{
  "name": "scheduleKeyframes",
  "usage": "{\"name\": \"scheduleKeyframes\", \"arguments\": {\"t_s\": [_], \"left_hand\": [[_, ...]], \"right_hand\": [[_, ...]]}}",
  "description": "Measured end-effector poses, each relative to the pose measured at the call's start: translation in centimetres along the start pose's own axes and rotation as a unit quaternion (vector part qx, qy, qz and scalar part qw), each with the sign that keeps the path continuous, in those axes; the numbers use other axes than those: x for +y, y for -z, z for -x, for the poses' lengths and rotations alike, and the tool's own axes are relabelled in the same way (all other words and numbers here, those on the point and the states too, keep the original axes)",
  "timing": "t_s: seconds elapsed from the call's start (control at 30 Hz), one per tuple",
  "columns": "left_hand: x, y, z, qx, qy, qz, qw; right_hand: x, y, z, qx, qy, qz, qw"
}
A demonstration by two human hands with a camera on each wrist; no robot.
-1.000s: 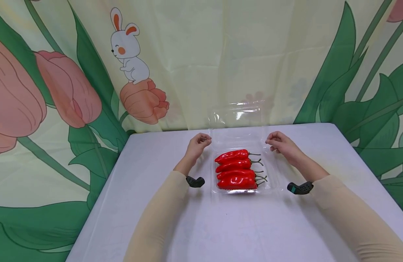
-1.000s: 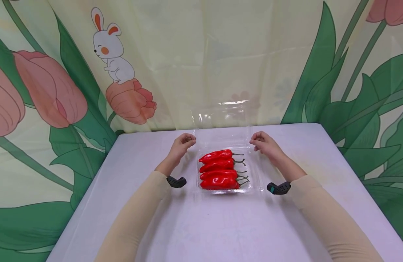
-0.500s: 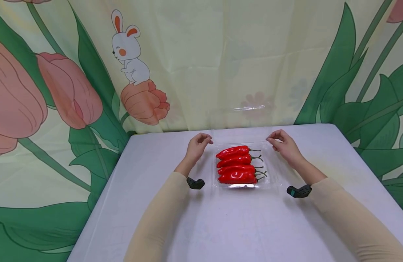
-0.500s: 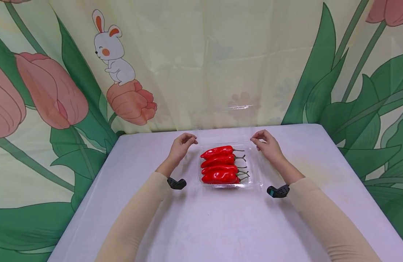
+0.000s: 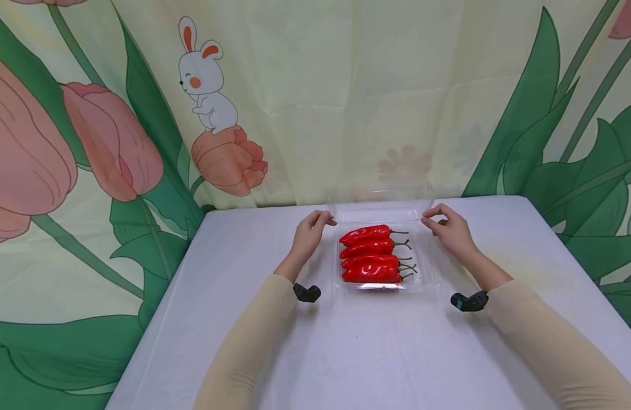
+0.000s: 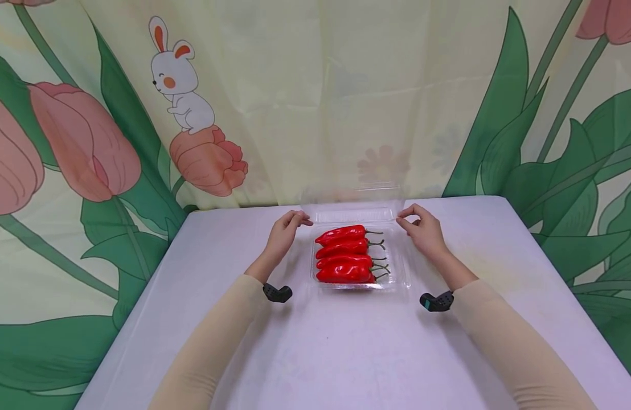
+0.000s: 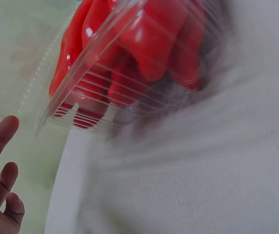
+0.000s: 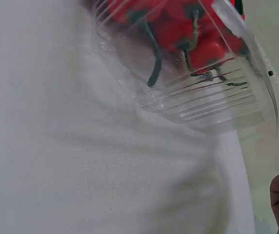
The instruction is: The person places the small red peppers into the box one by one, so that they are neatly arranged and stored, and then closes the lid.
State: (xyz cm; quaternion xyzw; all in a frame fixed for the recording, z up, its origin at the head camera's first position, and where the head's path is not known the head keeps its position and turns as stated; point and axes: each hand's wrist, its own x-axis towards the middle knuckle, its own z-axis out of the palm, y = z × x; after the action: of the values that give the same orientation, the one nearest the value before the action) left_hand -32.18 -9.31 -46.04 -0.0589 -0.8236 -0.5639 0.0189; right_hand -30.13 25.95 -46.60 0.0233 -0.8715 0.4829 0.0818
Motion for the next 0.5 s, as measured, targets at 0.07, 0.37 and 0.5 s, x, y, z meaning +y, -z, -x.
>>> {"name": "scheduleKeyframes", "arguments": {"t_s": [0.07,0.37,0.5], "left_hand": [[-0.1,0.0,0.1,0.003,0.002,-0.001,1.0],[-0.9,0.0,0.7,-0.008,0.025,-0.005,0.9996],[-1.4,0.2,1.1,-0.022,0.029,-0.025,0.999]], "right_hand": [[0.0,-0.1,-0.1,0.008,0.007,0.013,0.9999],[0.4,0.0,0.7,0.017,-0.001,0.052,0.9985],[0.4,0.2,1.3,-0.002,-0.004,0.06,0.9982]]}}
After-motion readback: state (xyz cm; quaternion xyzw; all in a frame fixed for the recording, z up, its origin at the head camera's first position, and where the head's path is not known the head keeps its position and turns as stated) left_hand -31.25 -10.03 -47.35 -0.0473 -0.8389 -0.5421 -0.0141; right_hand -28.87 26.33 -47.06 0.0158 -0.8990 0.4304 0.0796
